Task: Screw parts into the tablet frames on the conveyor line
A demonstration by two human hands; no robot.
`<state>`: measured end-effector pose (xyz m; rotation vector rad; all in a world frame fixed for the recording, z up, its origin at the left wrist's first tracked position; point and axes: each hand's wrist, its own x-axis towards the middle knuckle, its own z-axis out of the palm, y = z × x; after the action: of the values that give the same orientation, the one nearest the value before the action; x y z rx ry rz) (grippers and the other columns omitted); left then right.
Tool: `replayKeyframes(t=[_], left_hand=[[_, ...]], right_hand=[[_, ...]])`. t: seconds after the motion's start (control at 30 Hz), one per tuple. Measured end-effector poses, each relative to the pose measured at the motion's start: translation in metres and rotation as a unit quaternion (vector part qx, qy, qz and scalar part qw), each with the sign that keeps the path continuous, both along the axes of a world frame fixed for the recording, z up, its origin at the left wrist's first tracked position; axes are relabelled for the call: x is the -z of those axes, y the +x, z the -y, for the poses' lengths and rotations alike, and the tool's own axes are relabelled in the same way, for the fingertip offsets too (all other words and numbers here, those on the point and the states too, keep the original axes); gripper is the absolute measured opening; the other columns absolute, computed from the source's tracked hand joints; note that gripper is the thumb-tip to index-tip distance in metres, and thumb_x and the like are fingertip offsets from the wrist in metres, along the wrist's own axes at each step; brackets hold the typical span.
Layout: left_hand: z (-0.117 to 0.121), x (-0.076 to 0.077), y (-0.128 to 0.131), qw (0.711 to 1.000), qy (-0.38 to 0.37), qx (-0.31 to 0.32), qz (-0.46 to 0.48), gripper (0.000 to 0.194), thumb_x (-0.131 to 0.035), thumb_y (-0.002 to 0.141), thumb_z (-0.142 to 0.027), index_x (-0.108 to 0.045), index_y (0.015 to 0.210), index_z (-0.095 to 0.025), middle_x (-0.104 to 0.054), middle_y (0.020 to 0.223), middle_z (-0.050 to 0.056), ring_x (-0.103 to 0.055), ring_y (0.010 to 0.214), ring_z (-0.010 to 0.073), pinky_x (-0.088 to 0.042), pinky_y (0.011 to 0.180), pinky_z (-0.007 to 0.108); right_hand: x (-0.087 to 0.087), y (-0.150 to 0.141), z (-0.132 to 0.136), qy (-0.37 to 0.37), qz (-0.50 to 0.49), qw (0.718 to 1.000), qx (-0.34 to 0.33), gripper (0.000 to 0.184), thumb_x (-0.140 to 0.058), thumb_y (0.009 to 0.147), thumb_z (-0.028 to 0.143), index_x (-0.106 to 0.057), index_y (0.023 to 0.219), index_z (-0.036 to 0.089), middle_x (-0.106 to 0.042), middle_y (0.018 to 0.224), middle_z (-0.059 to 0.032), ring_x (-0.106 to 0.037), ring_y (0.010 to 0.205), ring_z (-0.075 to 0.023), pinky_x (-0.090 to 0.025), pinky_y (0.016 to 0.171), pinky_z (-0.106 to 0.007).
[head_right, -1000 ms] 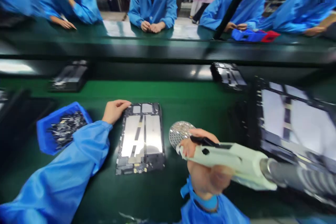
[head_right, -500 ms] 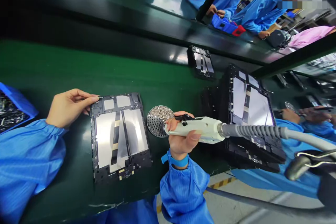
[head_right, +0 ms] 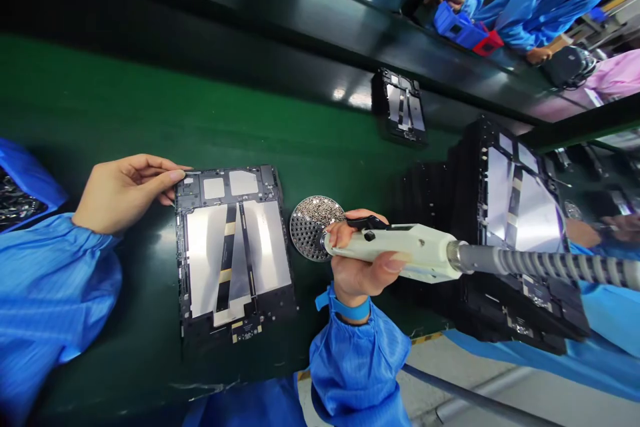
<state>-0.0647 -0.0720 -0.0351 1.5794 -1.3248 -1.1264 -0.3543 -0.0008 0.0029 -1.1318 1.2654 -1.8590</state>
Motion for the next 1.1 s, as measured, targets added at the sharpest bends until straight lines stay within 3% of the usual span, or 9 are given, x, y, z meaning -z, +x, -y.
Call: replayKeyframes(t=[0.3, 0.53, 0.67, 0.77, 0.9, 1.1], left_hand=[[-0.002, -0.001, -0.002, 1.0, -0.018, 0.002, -0.006, 0.008, -0.063, 0.081, -0.028, -0.065, 0.082, -0.021, -0.066, 0.064, -0.007, -0.058, 0.049, 0.0044, -0.051, 0.051, 0.014], [0.002, -0.004, -0.002, 1.0, 0.004, -0.005, -0.023, 0.006, -0.067, 0.081, -0.021, -0.065, 0.08, -0.015, -0.066, 0.062, -0.004, -0.057, 0.048, 0.0044, -0.052, 0.05, 0.013], [0.006, -0.006, -0.001, 0.997, 0.046, -0.016, -0.058, 0.002, -0.068, 0.078, -0.011, -0.066, 0.079, -0.011, -0.064, 0.057, -0.002, -0.057, 0.046, 0.0065, -0.051, 0.048, 0.015], [0.005, -0.008, 0.0, 0.994, 0.073, -0.005, -0.083, 0.002, -0.068, 0.079, -0.01, -0.066, 0.079, -0.01, -0.063, 0.054, -0.002, -0.059, 0.045, 0.0083, -0.05, 0.048, 0.016], [0.005, -0.006, 0.003, 0.989, 0.084, 0.023, -0.117, 0.01, -0.06, 0.086, -0.01, -0.067, 0.079, -0.01, -0.062, 0.052, -0.002, -0.059, 0.044, 0.0081, -0.048, 0.047, 0.015], [0.006, 0.007, 0.006, 0.99, 0.062, 0.04, -0.121, 0.008, -0.061, 0.083, -0.007, -0.068, 0.08, -0.01, -0.067, 0.062, 0.0, -0.062, 0.046, 0.0081, -0.049, 0.047, 0.015]], right_hand=[[-0.002, 0.0, -0.002, 0.002, -0.01, 1.0, -0.002, 0.069, -0.048, 0.069, 0.084, -0.061, 0.078, 0.017, -0.041, 0.044, 0.006, -0.041, 0.038, -0.0124, -0.042, 0.046, -0.029], [0.002, 0.0, 0.001, 0.018, -0.001, 1.0, 0.005, 0.065, -0.05, 0.067, 0.083, -0.063, 0.076, 0.019, -0.043, 0.044, 0.0053, -0.041, 0.04, -0.013, -0.042, 0.047, -0.03], [-0.01, -0.004, -0.001, 0.014, -0.019, 0.999, 0.024, 0.075, -0.038, 0.067, 0.09, -0.063, 0.076, 0.02, -0.041, 0.041, 0.006, -0.04, 0.036, -0.0127, -0.042, 0.047, -0.031], [-0.028, 0.0, 0.0, 0.018, -0.039, 0.999, -0.008, 0.079, -0.034, 0.063, 0.094, -0.061, 0.07, 0.02, -0.038, 0.038, 0.0061, -0.038, 0.033, -0.0129, -0.039, 0.044, -0.03], [-0.048, 0.039, 0.018, 0.004, -0.052, 0.997, -0.058, 0.073, -0.041, 0.064, 0.09, -0.062, 0.067, 0.02, -0.04, 0.041, 0.0037, -0.044, 0.037, -0.0167, -0.04, 0.041, -0.031], [-0.057, 0.145, 0.059, -0.004, 0.01, 0.984, -0.179, 0.063, -0.046, 0.072, 0.079, -0.062, 0.076, 0.019, -0.042, 0.042, 0.0045, -0.042, 0.037, -0.0143, -0.042, 0.044, -0.03]])
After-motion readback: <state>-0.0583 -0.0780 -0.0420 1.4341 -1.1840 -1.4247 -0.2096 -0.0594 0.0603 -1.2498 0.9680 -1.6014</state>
